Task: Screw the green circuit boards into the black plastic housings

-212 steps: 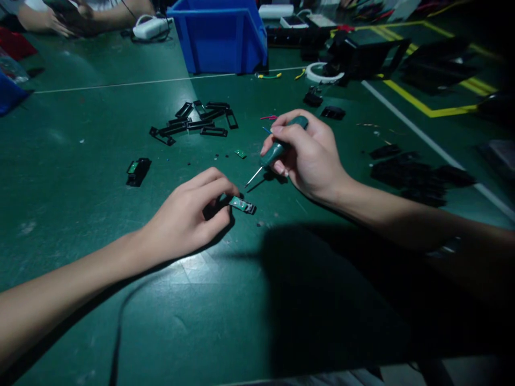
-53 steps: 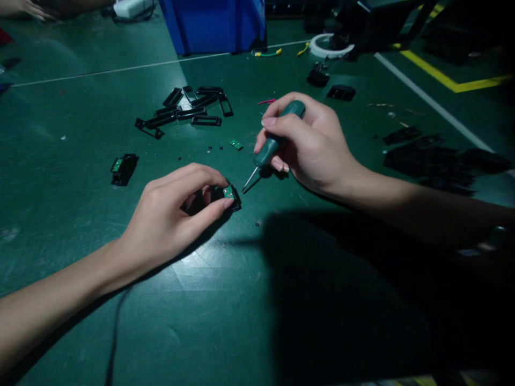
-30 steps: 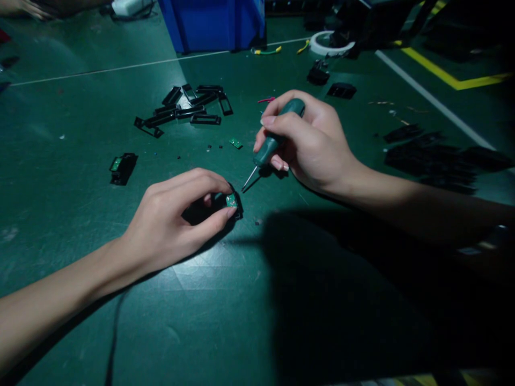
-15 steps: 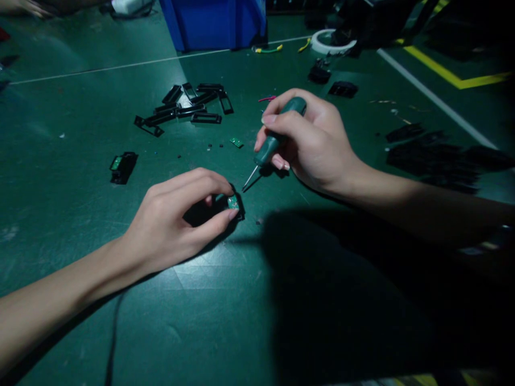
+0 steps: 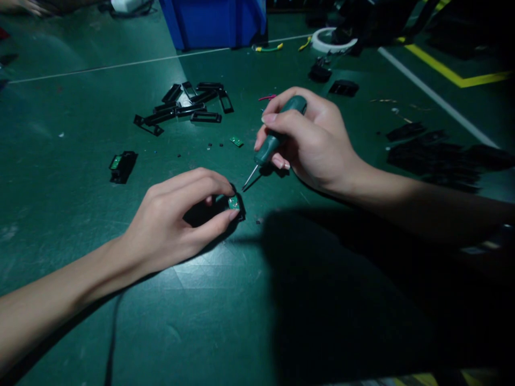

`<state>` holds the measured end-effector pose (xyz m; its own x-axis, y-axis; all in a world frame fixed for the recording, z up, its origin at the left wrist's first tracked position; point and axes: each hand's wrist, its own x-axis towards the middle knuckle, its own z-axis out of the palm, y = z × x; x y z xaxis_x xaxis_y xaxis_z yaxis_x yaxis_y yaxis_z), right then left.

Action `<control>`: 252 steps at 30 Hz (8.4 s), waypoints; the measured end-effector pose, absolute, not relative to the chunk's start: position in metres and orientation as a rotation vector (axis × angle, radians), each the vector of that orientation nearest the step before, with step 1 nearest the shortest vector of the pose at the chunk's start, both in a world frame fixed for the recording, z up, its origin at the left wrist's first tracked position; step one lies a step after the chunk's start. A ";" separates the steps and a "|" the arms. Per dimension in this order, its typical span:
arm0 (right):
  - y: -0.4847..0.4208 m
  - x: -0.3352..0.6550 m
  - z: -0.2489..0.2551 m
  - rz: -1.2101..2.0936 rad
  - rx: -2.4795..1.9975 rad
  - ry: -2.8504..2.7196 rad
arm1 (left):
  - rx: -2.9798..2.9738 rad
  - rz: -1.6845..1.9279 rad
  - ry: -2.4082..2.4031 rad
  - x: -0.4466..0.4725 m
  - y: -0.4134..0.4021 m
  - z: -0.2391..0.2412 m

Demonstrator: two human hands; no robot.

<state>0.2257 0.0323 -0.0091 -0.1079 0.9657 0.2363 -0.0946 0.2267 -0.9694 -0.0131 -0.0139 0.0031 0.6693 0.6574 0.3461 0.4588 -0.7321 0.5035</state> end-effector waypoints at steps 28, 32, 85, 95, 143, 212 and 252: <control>0.030 0.226 -0.009 1.153 -0.932 -1.346 | 2.391 0.659 0.946 -0.012 -0.012 0.005; 0.031 0.226 -0.009 1.144 -0.932 -1.352 | 2.369 0.652 0.957 -0.011 -0.012 0.006; 0.032 0.231 -0.008 1.323 -0.963 -1.243 | 2.391 0.607 0.836 -0.017 -0.015 0.006; 0.032 0.231 -0.009 1.319 -0.976 -1.243 | 2.410 0.601 0.823 -0.017 -0.015 0.007; 0.028 0.226 -0.008 1.167 -0.948 -1.348 | 2.568 0.748 0.543 -0.027 -0.002 -0.004; 0.001 0.222 0.013 1.048 -1.185 -2.107 | 2.576 0.759 0.525 -0.025 0.002 -0.001; 0.017 0.229 0.023 1.493 -1.297 -2.093 | 2.409 0.696 0.656 -0.025 0.002 0.002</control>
<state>0.2290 0.0169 0.0230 -0.5670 0.7780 -0.2705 0.5091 0.0729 -0.8576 -0.0252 0.0016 0.0018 0.7476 0.5764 0.3299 0.2957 -0.7337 0.6117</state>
